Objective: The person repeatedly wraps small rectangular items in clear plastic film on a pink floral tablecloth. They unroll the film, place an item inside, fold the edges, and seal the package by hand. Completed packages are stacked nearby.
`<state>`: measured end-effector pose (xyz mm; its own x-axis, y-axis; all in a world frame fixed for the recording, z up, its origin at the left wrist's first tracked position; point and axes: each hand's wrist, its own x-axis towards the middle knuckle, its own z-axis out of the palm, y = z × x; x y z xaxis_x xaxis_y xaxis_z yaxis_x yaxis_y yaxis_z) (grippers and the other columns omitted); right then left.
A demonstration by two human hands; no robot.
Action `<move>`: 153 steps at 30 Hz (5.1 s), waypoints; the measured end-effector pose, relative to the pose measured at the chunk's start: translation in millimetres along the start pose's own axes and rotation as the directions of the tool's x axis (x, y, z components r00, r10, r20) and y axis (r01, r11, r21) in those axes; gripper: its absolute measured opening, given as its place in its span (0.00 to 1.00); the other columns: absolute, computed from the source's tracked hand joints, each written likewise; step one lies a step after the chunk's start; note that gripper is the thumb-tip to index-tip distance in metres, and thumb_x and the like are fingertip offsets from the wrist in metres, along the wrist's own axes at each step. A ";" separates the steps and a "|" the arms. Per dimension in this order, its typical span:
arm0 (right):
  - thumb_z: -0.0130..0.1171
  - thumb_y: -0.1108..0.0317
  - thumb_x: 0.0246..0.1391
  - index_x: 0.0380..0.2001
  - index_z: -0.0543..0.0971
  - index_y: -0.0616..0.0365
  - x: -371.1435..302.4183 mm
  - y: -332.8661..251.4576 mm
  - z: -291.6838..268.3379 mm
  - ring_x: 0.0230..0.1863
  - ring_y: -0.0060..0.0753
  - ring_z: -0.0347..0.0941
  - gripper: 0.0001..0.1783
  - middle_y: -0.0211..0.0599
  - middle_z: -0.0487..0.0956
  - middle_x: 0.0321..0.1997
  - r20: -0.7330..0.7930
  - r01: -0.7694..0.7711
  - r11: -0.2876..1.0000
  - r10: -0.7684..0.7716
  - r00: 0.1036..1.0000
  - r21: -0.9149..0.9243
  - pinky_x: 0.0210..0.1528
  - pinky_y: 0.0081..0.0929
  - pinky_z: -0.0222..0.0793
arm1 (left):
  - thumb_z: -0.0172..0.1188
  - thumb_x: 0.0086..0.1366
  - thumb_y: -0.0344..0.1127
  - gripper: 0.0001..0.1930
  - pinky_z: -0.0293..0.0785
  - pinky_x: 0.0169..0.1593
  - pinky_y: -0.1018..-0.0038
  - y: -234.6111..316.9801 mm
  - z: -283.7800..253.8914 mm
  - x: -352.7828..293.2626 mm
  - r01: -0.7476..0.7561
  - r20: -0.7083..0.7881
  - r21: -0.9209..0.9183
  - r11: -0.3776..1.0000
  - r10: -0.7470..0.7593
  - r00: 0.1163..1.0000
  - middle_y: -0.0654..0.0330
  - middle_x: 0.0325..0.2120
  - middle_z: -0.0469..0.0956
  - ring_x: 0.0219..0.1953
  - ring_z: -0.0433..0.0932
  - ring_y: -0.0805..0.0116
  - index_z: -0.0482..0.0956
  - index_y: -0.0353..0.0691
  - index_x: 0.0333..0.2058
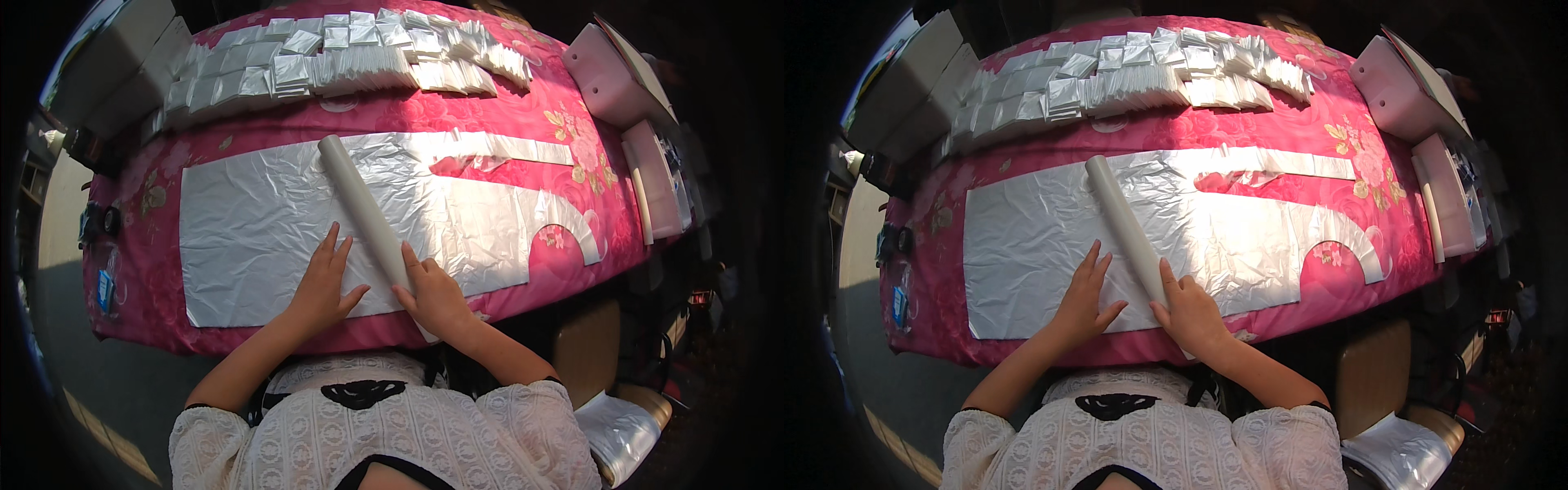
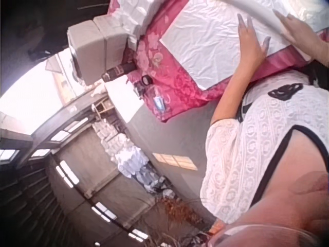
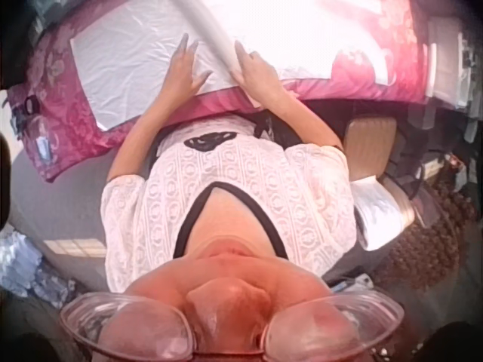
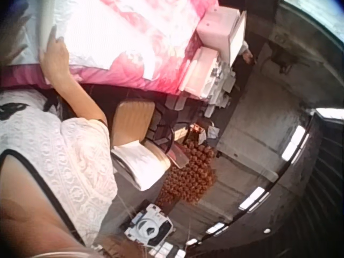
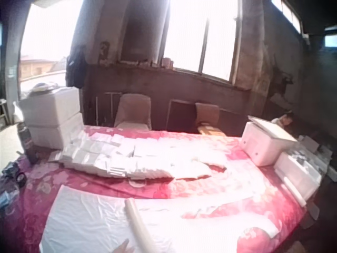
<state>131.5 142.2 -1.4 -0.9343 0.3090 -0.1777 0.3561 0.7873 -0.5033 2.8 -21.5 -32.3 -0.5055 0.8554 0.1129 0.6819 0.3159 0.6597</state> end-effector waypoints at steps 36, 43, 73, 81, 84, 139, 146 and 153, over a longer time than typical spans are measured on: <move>0.47 0.68 0.53 0.50 0.69 0.67 -8.3 285.2 -90.0 0.60 0.49 0.59 0.21 0.53 0.66 0.57 -0.557 -0.157 0.962 0.007 0.831 -0.223 0.61 0.35 0.54 | 0.59 0.52 0.48 0.37 0.46 0.63 0.57 42.3 50.4 51.0 -0.191 0.071 0.089 0.977 0.186 0.980 0.33 0.61 0.36 0.64 0.40 0.36 0.58 0.39 0.59; 0.55 0.71 0.49 0.33 0.77 0.63 -19.1 300.9 -120.6 0.42 0.45 0.74 0.09 0.41 0.79 0.37 -0.691 -0.368 0.899 0.110 0.714 -0.238 0.45 0.33 0.68 | 0.58 0.51 0.50 0.36 0.46 0.63 0.57 47.2 56.9 55.9 -0.254 0.065 0.126 0.959 0.247 0.967 0.31 0.60 0.40 0.63 0.43 0.35 0.62 0.36 0.56; 0.59 0.50 0.44 0.26 0.76 0.63 -83.6 22.0 6.4 0.28 0.51 0.75 0.23 0.50 0.77 0.24 0.112 -0.282 0.945 0.267 0.957 0.163 0.33 0.40 0.71 | 0.51 0.48 0.21 0.12 0.71 0.40 0.65 -73.0 -145.2 -26.8 0.302 -0.173 0.653 0.694 -0.252 0.952 0.52 0.34 0.76 0.37 0.74 0.53 0.74 0.35 0.34; 0.58 0.52 0.44 0.28 0.76 0.62 -87.4 24.6 -1.4 0.29 0.52 0.75 0.21 0.51 0.77 0.25 0.144 -0.295 0.918 0.265 0.953 0.264 0.33 0.40 0.70 | 0.51 0.57 0.28 0.26 0.55 0.61 0.63 12.7 29.6 61.9 -0.196 -0.127 0.120 0.973 0.211 0.969 0.47 0.58 0.58 0.60 0.57 0.50 0.61 0.31 0.54; 0.59 0.51 0.44 0.29 0.76 0.62 -89.5 28.2 -1.8 0.30 0.52 0.75 0.22 0.51 0.77 0.24 0.171 -0.332 0.897 0.292 0.941 0.292 0.34 0.39 0.70 | 0.49 0.58 0.33 0.31 0.45 0.64 0.61 18.4 65.5 62.6 -0.165 -0.041 0.112 0.980 0.170 0.985 0.43 0.60 0.50 0.63 0.49 0.49 0.53 0.27 0.58; 0.57 0.68 0.46 0.44 0.74 0.59 108.4 -197.7 62.5 0.57 0.46 0.63 0.19 0.44 0.69 0.54 0.094 0.783 0.476 -0.871 0.482 0.399 0.57 0.37 0.60 | 0.45 0.55 0.37 0.34 0.40 0.64 0.56 2.0 117.4 66.0 -0.172 -0.169 0.393 0.903 0.255 0.952 0.38 0.61 0.48 0.65 0.46 0.47 0.50 0.20 0.57; 0.61 0.61 0.44 0.38 0.78 0.59 197.3 -20.9 -37.6 0.36 0.45 0.74 0.18 0.43 0.78 0.38 -0.329 0.391 0.917 -0.393 0.859 -0.075 0.42 0.33 0.70 | 0.53 0.52 0.30 0.30 0.54 0.61 0.58 6.9 21.7 52.6 -0.192 -0.180 0.076 0.978 0.203 0.963 0.45 0.56 0.60 0.59 0.57 0.48 0.59 0.29 0.55; 0.61 0.61 0.40 0.27 0.78 0.56 242.3 -1.5 1.3 0.36 0.42 0.73 0.12 0.39 0.76 0.31 -0.277 0.356 0.858 -0.468 0.839 -0.370 0.38 0.36 0.69 | 0.58 0.54 0.42 0.33 0.52 0.61 0.55 -34.8 -12.4 42.6 0.128 -0.256 0.451 0.883 -0.010 0.967 0.46 0.55 0.62 0.59 0.59 0.51 0.60 0.29 0.55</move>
<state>-95.4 215.2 -44.8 -0.9464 0.0387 0.3208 -0.0216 0.9830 -0.1824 -49.0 -1.1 -41.2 -0.6304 0.7190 0.2928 0.7760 0.5737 0.2620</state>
